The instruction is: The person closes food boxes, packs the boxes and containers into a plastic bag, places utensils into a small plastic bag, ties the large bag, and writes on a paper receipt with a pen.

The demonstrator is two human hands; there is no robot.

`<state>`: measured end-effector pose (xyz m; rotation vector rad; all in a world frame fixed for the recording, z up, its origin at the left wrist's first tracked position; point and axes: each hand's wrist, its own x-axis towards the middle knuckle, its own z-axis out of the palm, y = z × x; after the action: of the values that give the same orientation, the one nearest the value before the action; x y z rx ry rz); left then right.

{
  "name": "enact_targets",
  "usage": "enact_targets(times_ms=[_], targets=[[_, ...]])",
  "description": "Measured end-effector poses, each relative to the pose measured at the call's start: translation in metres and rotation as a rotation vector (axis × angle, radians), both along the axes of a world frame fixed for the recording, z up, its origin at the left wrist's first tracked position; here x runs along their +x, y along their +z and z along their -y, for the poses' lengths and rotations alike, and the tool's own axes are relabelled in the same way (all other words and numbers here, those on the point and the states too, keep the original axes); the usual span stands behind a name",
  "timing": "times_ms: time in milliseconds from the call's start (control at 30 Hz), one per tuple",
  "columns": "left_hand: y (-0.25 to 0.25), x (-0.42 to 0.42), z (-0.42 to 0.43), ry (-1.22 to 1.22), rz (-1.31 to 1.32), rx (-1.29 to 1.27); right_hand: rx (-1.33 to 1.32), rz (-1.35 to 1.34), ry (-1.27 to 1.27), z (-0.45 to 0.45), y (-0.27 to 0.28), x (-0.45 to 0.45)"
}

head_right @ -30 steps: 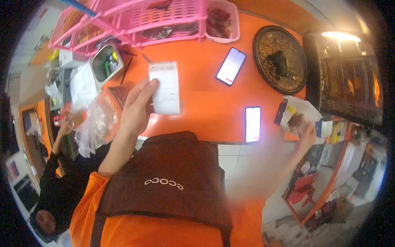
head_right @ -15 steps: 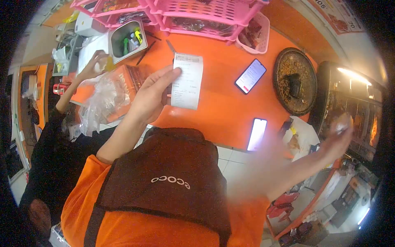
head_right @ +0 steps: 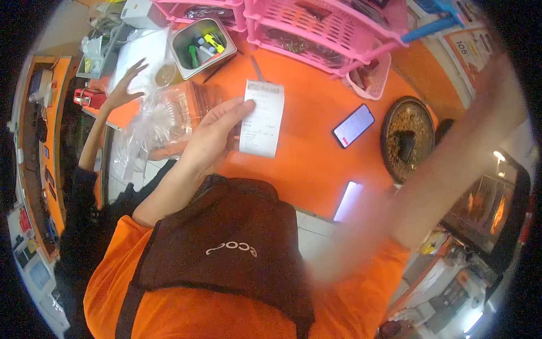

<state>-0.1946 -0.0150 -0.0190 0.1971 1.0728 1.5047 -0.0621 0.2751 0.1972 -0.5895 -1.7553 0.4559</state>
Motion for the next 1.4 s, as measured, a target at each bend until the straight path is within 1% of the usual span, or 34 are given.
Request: enact_targets(times_ms=[67,100,133,167,200,233,267,300,367,467,533,600,667,733,800,900,967,1067,1167,1267,1367,1400], targets=[[-0.005,-0.007,-0.001,0.013,-0.023,-0.045,0.056,0.342,-0.237,0.011,-0.074,0.011],[-0.01,-0.01,0.0,0.032,-0.018,-0.041,-0.089,0.382,0.13,0.024,-0.118,0.008],[-0.017,-0.013,0.001,0.051,-0.013,-0.036,-0.413,0.515,0.221,0.024,-0.164,0.003],[-0.021,-0.016,0.003,0.072,-0.009,-0.034,-0.722,0.675,0.255,0.024,-0.21,-0.002],[-0.019,-0.017,0.005,0.077,-0.016,-0.056,-0.618,0.691,0.214,0.039,-0.248,-0.011],[-0.02,-0.018,0.006,0.073,-0.011,-0.055,-0.408,0.765,0.178,0.033,-0.302,-0.009],[-0.022,-0.02,0.007,0.069,-0.008,-0.054,-0.196,0.829,0.14,0.027,-0.343,-0.01],[-0.022,-0.02,0.007,0.065,-0.004,-0.052,-0.063,0.841,0.056,0.027,-0.357,-0.012],[-0.017,-0.019,0.005,0.06,-0.015,-0.065,0.205,0.851,-0.11,0.027,-0.37,-0.022],[-0.015,-0.018,0.004,0.059,-0.028,-0.071,0.084,0.933,-0.182,0.004,-0.375,-0.026],[-0.019,-0.02,0.003,0.06,-0.03,-0.047,0.117,0.995,-0.163,-0.014,-0.393,-0.021],[-0.027,-0.021,0.003,0.054,-0.024,-0.01,0.006,1.079,-0.145,-0.018,-0.39,-0.026],[-0.024,-0.019,0.002,0.066,-0.032,-0.026,-0.247,1.165,-0.133,-0.027,-0.381,-0.034],[-0.023,-0.017,0.0,0.069,-0.037,-0.034,-0.189,1.287,-0.06,-0.051,-0.388,-0.042],[-0.023,-0.016,0.0,0.06,-0.039,-0.036,-0.091,1.274,-0.056,-0.056,-0.394,-0.044],[-0.018,-0.015,0.003,0.071,-0.043,-0.044,0.127,1.122,-0.134,-0.05,-0.4,-0.046],[-0.021,-0.017,0.003,0.072,-0.034,-0.022,0.295,1.124,-0.164,-0.037,-0.396,-0.036],[-0.031,-0.011,0.003,0.058,-0.006,0.018,-0.134,1.366,-0.07,-0.04,-0.379,-0.039],[-0.026,-0.006,0.002,0.036,-0.025,0.0,-0.189,1.387,0.018,-0.047,-0.387,-0.048],[-0.021,-0.007,0.005,0.051,-0.063,-0.033,-0.231,1.281,0.015,-0.044,-0.398,-0.046],[-0.028,-0.008,0.011,0.092,-0.114,-0.067,-0.138,1.041,-0.043,-0.023,-0.406,-0.031],[-0.032,-0.008,0.01,0.084,-0.133,-0.07,-0.042,0.867,-0.056,-0.01,-0.403,-0.022]])
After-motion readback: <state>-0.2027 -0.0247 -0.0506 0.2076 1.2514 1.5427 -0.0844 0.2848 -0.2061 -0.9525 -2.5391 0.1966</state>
